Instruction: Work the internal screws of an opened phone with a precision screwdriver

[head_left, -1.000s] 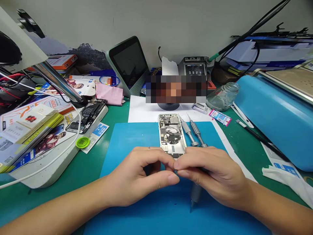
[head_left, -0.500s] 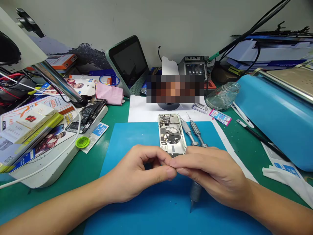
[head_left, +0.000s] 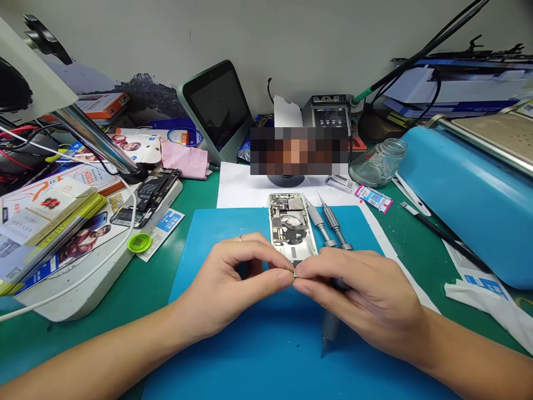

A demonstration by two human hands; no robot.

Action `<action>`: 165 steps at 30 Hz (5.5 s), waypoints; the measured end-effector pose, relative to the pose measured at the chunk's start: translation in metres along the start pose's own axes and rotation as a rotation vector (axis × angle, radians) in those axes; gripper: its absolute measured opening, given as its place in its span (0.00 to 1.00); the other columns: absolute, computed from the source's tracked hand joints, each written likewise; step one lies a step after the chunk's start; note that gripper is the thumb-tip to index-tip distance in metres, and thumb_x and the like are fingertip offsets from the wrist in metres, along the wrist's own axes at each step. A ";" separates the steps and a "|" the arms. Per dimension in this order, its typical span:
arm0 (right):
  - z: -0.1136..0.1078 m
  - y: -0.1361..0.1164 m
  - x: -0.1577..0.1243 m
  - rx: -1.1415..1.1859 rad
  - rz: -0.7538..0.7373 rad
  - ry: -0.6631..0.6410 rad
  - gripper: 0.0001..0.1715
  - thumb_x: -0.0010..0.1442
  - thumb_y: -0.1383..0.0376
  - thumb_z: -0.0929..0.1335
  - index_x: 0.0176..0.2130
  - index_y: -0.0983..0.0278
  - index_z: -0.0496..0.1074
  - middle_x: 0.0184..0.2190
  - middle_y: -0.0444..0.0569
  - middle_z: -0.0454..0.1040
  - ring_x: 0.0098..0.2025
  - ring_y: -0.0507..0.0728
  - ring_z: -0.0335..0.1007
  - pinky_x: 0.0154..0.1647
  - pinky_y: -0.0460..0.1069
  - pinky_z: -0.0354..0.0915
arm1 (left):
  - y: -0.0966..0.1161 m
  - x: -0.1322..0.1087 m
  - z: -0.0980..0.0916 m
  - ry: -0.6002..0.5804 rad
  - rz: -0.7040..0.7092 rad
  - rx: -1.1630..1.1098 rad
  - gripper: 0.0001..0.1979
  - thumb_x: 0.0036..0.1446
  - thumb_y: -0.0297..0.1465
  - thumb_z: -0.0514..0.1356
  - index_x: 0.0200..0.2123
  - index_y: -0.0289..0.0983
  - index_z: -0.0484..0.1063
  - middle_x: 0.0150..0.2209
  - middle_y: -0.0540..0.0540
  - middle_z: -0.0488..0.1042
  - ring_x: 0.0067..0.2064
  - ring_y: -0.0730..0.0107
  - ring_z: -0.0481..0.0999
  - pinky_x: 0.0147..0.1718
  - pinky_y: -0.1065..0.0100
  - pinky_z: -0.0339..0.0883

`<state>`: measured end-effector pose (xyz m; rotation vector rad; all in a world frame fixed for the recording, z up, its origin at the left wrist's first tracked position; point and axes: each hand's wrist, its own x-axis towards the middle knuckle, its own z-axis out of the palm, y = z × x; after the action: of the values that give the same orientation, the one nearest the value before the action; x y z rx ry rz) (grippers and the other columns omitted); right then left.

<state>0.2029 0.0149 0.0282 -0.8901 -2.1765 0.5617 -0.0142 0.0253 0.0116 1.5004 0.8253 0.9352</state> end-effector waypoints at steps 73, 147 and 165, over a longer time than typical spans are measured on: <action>0.000 0.010 0.054 -0.108 0.666 -0.630 0.10 0.63 0.64 0.64 0.29 0.61 0.68 0.25 0.41 0.72 0.27 0.51 0.65 0.26 0.48 0.53 | -0.006 0.023 -0.003 -0.004 -0.039 0.987 0.06 0.59 0.33 0.58 0.29 0.41 0.67 0.32 0.49 0.69 0.39 0.61 0.66 0.36 0.59 0.54; 0.000 0.015 0.043 -0.079 0.649 -0.566 0.07 0.68 0.60 0.64 0.37 0.59 0.66 0.26 0.41 0.72 0.29 0.53 0.65 0.28 0.48 0.51 | -0.008 0.022 -0.005 -0.017 -0.015 0.997 0.07 0.60 0.34 0.57 0.30 0.41 0.67 0.32 0.49 0.69 0.39 0.60 0.66 0.36 0.58 0.55; 0.003 0.016 0.042 -0.095 0.665 -0.543 0.08 0.68 0.59 0.64 0.37 0.59 0.67 0.27 0.41 0.73 0.29 0.53 0.67 0.28 0.48 0.55 | -0.008 0.023 -0.004 -0.012 -0.008 1.004 0.08 0.59 0.35 0.59 0.29 0.40 0.66 0.32 0.49 0.68 0.38 0.60 0.66 0.36 0.59 0.54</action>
<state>0.1860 0.0560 0.0359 -1.6916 -2.3566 1.1316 -0.0080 0.0484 0.0063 2.3320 1.3983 0.4882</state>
